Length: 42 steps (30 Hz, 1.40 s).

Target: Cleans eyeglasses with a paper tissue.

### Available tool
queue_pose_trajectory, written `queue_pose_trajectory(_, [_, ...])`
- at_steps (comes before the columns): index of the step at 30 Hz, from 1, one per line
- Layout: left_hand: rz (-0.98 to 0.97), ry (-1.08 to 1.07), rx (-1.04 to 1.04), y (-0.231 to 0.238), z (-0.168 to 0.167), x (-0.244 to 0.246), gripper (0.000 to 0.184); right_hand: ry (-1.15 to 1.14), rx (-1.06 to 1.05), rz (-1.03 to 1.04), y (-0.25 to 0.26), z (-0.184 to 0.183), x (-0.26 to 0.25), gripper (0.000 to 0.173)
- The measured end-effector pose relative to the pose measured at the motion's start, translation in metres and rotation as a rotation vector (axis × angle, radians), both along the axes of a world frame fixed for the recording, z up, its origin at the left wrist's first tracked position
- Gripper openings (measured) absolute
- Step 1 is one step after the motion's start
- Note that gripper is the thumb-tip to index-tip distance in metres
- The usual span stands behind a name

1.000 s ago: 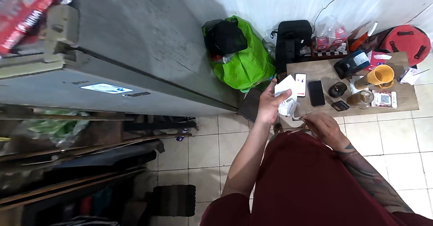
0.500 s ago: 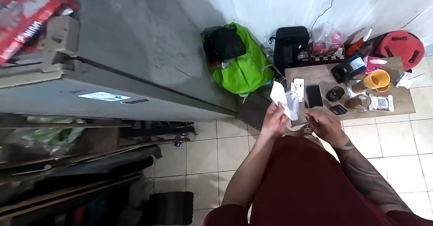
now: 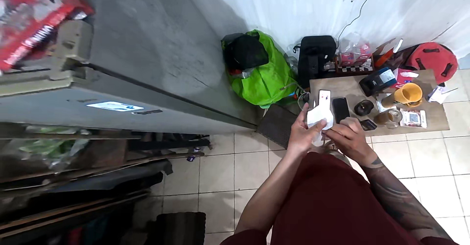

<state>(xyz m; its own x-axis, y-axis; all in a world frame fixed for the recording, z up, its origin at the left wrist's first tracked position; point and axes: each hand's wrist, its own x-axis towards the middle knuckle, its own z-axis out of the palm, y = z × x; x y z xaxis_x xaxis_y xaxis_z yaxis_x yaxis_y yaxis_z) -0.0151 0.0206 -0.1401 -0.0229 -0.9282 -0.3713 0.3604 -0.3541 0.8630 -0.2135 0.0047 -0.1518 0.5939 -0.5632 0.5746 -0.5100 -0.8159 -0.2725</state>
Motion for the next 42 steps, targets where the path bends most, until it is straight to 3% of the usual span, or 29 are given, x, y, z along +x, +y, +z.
queue_pose_trajectory(6, [0.045, 0.201, 0.101, 0.0, -0.002, -0.004, 0.081, 0.009, -0.021, 0.0, 0.004, -0.003, -0.002, 0.017])
queue_pose_trajectory(10, [-0.023, 0.139, 0.198, 0.006, -0.008, -0.009, 0.038, 0.01, -0.023, 0.002, 0.004, -0.006, -0.003, 0.019])
queue_pose_trajectory(13, [-0.097, 0.091, 0.253, 0.009, -0.005, -0.009, 0.037, 0.011, -0.029, 0.001, 0.006, -0.008, -0.003, 0.018])
queue_pose_trajectory(17, [0.013, 0.167, 0.203, 0.009, -0.004, -0.009, 0.031, 0.022, -0.034, 0.002, 0.01, -0.011, -0.003, 0.017])
queue_pose_trajectory(22, [0.225, 0.115, 0.118, 0.01, -0.009, -0.012, 0.072, 0.015, -0.045, -0.018, 0.014, -0.013, -0.001, 0.018])
queue_pose_trajectory(28, [0.374, 0.03, 0.018, 0.01, -0.011, -0.021, 0.085, 0.002, -0.024, -0.002, 0.017, -0.013, -0.002, 0.019])
queue_pose_trajectory(37, [-0.028, -0.058, 0.075, 0.01, -0.008, -0.003, 0.083, -0.019, -0.065, -0.03, 0.011, -0.01, 0.0, 0.016])
queue_pose_trajectory(42, [0.035, -0.192, -0.055, 0.01, 0.009, 0.0, 0.102, -0.038, -0.032, -0.008, 0.016, -0.017, 0.0, 0.016])
